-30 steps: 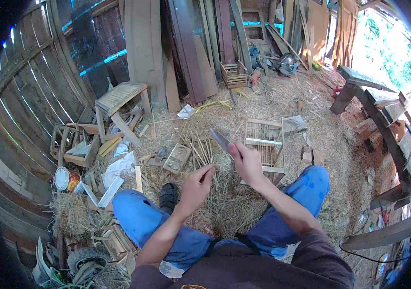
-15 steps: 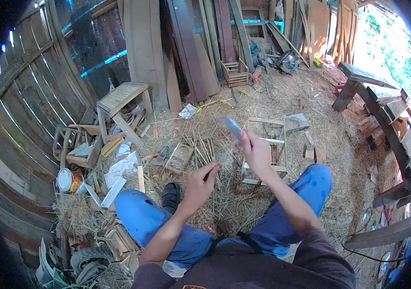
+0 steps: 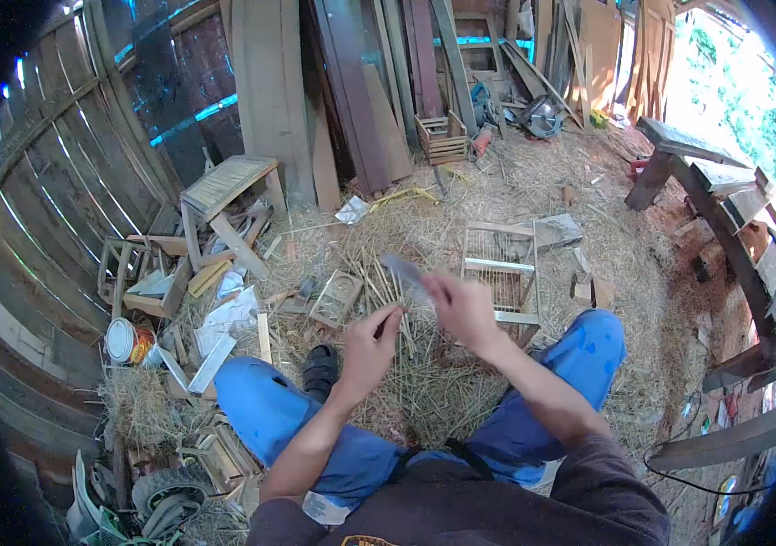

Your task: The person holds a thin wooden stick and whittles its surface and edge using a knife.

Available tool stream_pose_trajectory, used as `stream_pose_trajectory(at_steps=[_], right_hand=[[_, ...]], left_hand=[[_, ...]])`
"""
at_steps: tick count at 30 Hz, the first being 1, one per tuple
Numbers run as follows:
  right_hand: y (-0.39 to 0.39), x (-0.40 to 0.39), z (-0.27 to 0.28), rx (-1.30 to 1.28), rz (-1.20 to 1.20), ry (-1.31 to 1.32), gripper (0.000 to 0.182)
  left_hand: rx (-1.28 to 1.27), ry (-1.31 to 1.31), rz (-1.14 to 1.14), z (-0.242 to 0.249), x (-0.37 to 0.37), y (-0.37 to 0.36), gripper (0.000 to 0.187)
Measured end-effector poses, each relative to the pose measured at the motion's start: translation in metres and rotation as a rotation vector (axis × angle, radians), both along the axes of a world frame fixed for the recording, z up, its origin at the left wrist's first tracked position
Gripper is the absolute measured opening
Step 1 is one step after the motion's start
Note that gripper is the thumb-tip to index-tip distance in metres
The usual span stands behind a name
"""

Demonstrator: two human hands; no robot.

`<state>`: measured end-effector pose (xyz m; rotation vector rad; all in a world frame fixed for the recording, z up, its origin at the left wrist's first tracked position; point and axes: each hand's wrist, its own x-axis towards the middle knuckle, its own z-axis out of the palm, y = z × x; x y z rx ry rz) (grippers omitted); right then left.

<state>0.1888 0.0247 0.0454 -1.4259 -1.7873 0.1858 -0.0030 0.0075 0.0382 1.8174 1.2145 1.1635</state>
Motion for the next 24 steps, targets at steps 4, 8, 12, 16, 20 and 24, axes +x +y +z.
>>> stream_pose_trajectory(at_steps=[4, 8, 12, 16, 20, 24], right_hand=[[0.017, 0.016, 0.011, -0.009, -0.167, 0.093, 0.018], [-0.005, -0.007, -0.009, -0.077, -0.004, 0.036, 0.026], [0.02, 0.009, 0.013, -0.019, -0.101, 0.207, 0.03], [-0.006, -0.007, -0.007, -0.048, 0.011, 0.0, 0.031], [0.014, -0.004, 0.008, 0.024, -0.068, 0.134, 0.033], [0.001, -0.005, -0.01, 0.13, 0.048, 0.048, 0.023]], left_hand=[[0.147, -0.071, -0.013, -0.003, 0.004, 0.002, 0.023], [0.059, -0.025, 0.0, -0.008, 0.003, 0.002, 0.024], [0.079, -0.011, 0.01, 0.003, 0.0, -0.001, 0.025], [-0.065, 0.081, 0.0, 0.006, 0.0, -0.001, 0.026], [-0.009, -0.012, 0.001, 0.001, -0.001, 0.001, 0.027], [0.015, 0.021, -0.013, -0.003, 0.001, 0.004, 0.027]])
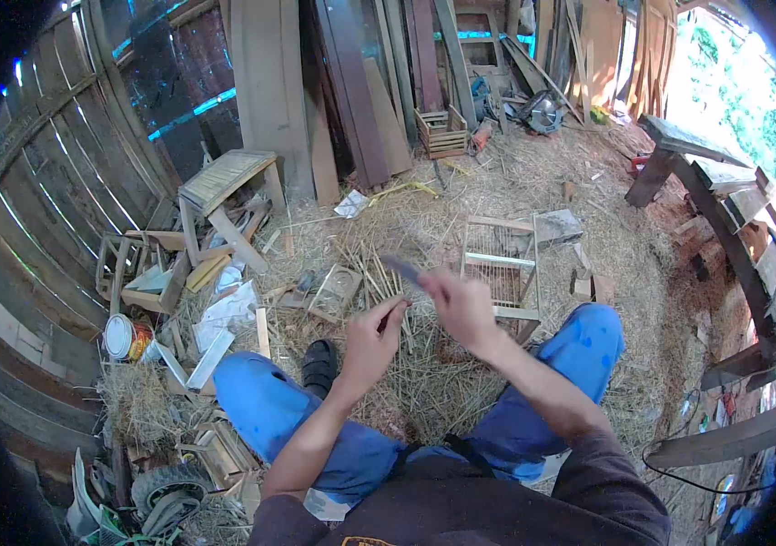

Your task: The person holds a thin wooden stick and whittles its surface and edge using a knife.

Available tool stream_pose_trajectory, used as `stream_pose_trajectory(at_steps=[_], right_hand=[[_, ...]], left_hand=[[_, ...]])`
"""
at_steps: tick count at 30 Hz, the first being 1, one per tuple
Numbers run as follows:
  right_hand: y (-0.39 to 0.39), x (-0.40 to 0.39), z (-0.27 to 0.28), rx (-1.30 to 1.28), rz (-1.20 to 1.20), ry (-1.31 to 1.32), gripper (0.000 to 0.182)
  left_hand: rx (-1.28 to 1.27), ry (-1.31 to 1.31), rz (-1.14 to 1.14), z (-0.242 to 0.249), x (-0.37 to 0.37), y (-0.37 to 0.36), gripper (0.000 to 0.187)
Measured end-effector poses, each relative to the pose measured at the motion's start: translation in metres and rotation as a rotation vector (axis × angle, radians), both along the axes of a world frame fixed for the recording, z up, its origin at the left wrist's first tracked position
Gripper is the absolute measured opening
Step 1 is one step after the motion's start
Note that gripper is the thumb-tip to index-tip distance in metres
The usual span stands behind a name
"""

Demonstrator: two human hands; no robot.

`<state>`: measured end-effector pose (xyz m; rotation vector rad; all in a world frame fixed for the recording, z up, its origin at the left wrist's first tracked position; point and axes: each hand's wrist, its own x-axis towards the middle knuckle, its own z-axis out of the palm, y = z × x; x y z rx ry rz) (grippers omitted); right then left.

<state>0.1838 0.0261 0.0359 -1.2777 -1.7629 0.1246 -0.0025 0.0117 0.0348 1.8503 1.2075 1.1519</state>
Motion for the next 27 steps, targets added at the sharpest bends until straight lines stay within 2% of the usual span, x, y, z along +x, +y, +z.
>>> stream_pose_trajectory(at_steps=[1, 4, 5, 8, 9, 12, 13, 16, 17, 21, 24, 25, 27], right_hand=[[-0.008, -0.005, -0.002, -0.075, 0.017, -0.124, 0.017], [0.003, -0.004, 0.011, -0.004, -0.005, -0.013, 0.015], [0.013, 0.0, 0.012, -0.029, -0.117, 0.022, 0.015], [0.01, 0.009, 0.014, -0.049, -0.185, -0.092, 0.011], [0.002, 0.003, 0.007, -0.026, -0.105, -0.021, 0.014], [-0.004, -0.006, 0.003, -0.071, -0.026, -0.167, 0.025], [0.002, -0.007, 0.007, 0.087, -0.002, -0.022, 0.03], [0.012, 0.009, 0.025, -0.117, -0.174, 0.028, 0.03], [0.013, 0.012, 0.022, -0.092, -0.207, -0.005, 0.026], [-0.007, -0.001, 0.007, -0.035, -0.078, -0.155, 0.023], [0.008, 0.008, 0.016, 0.081, -0.131, -0.049, 0.023], [0.01, 0.012, 0.027, -0.096, -0.209, -0.027, 0.025], [0.009, 0.016, 0.018, -0.099, -0.222, -0.078, 0.026]], left_hand=[[-0.016, 0.034, 0.0, 0.0, -0.001, 0.0, 0.027], [0.138, -0.127, 0.013, -0.005, 0.003, 0.004, 0.026], [0.071, -0.093, -0.002, -0.005, 0.0, 0.003, 0.026], [-0.079, -0.044, -0.043, 0.006, 0.0, -0.002, 0.025], [-0.09, -0.051, -0.049, 0.003, 0.001, -0.002, 0.024], [-0.103, -0.08, -0.051, 0.002, 0.002, -0.003, 0.024], [-0.104, -0.089, -0.048, 0.004, 0.002, -0.003, 0.024], [-0.144, -0.112, -0.073, 0.013, 0.0, -0.007, 0.025], [-0.111, -0.09, -0.074, 0.012, 0.001, -0.007, 0.025], [0.03, -0.058, -0.049, 0.002, 0.005, -0.003, 0.026], [0.064, -0.041, -0.015, -0.001, 0.001, -0.002, 0.025], [0.063, -0.035, -0.009, -0.001, 0.001, -0.002, 0.025], [0.036, -0.039, -0.018, 0.002, 0.001, -0.004, 0.025]])
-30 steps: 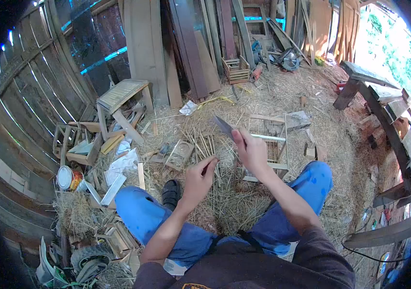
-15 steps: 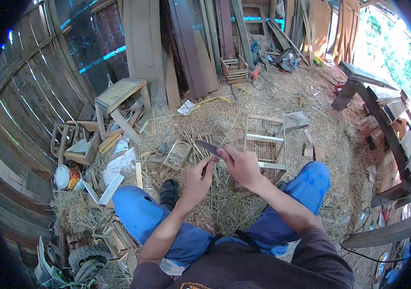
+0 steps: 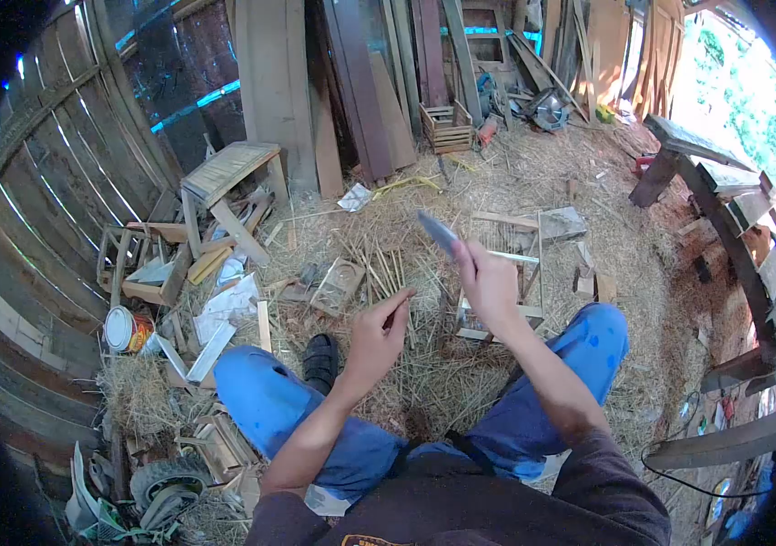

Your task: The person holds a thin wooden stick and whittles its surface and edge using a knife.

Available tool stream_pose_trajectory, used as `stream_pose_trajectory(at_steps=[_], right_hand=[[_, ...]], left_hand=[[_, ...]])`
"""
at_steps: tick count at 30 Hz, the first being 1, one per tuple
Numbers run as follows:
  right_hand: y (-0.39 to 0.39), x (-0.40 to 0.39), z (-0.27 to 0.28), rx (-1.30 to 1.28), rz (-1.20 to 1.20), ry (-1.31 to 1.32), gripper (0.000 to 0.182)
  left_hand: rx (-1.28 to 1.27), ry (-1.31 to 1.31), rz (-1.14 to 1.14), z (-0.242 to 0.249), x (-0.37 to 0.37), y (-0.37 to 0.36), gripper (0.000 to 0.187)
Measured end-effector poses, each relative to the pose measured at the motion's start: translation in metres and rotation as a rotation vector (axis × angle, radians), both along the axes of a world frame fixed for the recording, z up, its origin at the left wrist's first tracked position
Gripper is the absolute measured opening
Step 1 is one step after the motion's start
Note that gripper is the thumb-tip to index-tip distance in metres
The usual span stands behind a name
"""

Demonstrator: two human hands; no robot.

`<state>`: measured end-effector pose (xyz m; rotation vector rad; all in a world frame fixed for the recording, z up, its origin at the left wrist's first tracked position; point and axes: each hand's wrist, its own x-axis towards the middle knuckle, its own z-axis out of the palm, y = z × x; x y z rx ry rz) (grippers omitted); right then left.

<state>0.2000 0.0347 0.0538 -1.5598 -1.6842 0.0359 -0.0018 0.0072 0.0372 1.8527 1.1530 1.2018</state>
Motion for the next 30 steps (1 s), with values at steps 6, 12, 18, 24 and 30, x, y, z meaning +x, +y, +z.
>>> stream_pose_trajectory(at_steps=[6, 12, 18, 24, 30], right_hand=[[-0.009, -0.015, -0.009, 0.117, 0.157, -0.031, 0.028], [-0.003, 0.0, -0.012, 0.079, 0.026, -0.041, 0.027], [0.002, -0.011, -0.01, 0.151, 0.076, -0.001, 0.028], [-0.008, -0.012, -0.013, 0.041, 0.042, -0.016, 0.027], [0.007, 0.007, 0.005, 0.019, -0.061, 0.08, 0.028]], left_hand=[[-0.029, 0.003, 0.023, -0.004, 0.0, 0.003, 0.025], [-0.122, -0.042, -0.01, -0.003, 0.004, -0.001, 0.025], [-0.168, -0.123, -0.041, -0.005, 0.001, 0.002, 0.025], [-0.206, -0.138, -0.08, -0.008, -0.002, 0.001, 0.026], [-0.204, -0.169, -0.107, -0.006, -0.005, 0.0, 0.026]])
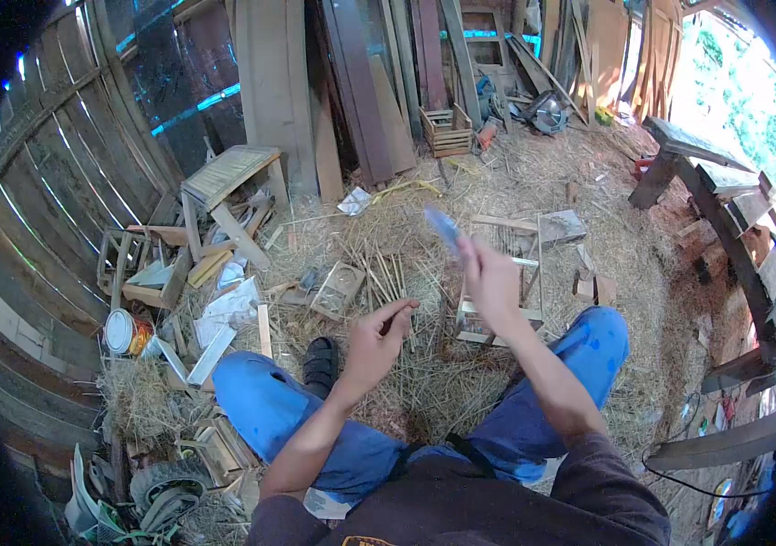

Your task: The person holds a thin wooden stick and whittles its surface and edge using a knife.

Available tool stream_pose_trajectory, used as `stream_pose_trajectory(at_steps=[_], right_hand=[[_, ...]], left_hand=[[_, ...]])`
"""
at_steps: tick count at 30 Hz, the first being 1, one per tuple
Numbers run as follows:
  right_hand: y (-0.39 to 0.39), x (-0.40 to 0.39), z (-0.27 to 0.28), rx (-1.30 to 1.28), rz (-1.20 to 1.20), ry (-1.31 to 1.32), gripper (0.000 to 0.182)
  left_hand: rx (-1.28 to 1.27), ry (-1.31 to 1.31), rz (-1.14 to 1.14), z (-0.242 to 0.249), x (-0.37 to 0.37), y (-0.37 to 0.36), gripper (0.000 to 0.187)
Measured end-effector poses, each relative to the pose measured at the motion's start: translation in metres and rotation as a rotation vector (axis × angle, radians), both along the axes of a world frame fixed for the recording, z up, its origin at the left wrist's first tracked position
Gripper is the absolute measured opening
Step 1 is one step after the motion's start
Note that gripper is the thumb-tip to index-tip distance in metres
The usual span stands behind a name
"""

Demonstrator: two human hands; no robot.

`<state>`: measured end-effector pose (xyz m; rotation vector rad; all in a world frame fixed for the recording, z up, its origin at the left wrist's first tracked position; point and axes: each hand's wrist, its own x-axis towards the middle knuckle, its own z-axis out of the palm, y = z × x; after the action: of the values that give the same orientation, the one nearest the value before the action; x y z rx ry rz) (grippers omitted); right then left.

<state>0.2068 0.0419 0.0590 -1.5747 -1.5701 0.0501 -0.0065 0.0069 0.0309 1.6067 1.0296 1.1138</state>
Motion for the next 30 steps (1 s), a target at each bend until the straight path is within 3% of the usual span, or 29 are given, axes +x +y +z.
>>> stream_pose_trajectory(at_steps=[4, 8, 11, 12, 15, 16, 19, 20, 24, 27, 30], right_hand=[[-0.01, -0.001, -0.009, 0.07, 0.07, -0.01, 0.03], [-0.026, -0.026, -0.011, 0.036, 0.233, -0.169, 0.028], [-0.009, -0.006, 0.004, 0.072, 0.083, 0.018, 0.022], [-0.005, 0.005, 0.01, -0.006, -0.067, -0.078, 0.017], [-0.013, 0.005, -0.004, 0.031, 0.006, -0.139, 0.024], [-0.016, -0.008, -0.015, 0.222, 0.141, -0.094, 0.023], [-0.025, -0.027, -0.02, 0.018, 0.22, -0.248, 0.022], [-0.018, -0.027, -0.018, 0.195, 0.273, -0.035, 0.023], [-0.007, 0.004, 0.01, -0.064, -0.011, -0.033, 0.016], [-0.017, -0.007, -0.013, 0.116, 0.1, -0.122, 0.016], [-0.024, -0.028, -0.017, 0.061, 0.232, -0.166, 0.019]], left_hand=[[-0.035, 0.092, -0.006, 0.007, 0.0, -0.004, 0.024], [0.122, 0.083, 0.083, 0.003, 0.001, 0.002, 0.024], [0.083, 0.118, 0.073, 0.008, -0.001, 0.0, 0.024], [0.1, 0.105, 0.061, 0.007, 0.0, 0.001, 0.023], [0.065, 0.147, 0.045, 0.007, 0.005, 0.0, 0.023], [0.042, 0.179, 0.046, 0.008, 0.005, 0.0, 0.023], [0.095, 0.113, 0.086, 0.007, 0.006, 0.002, 0.024], [0.071, 0.096, 0.079, 0.007, 0.005, 0.004, 0.023], [0.002, 0.109, 0.036, 0.014, 0.006, -0.001, 0.024], [0.003, 0.099, 0.056, 0.01, 0.009, -0.002, 0.025], [0.055, 0.072, 0.101, -0.001, 0.008, 0.003, 0.025]])
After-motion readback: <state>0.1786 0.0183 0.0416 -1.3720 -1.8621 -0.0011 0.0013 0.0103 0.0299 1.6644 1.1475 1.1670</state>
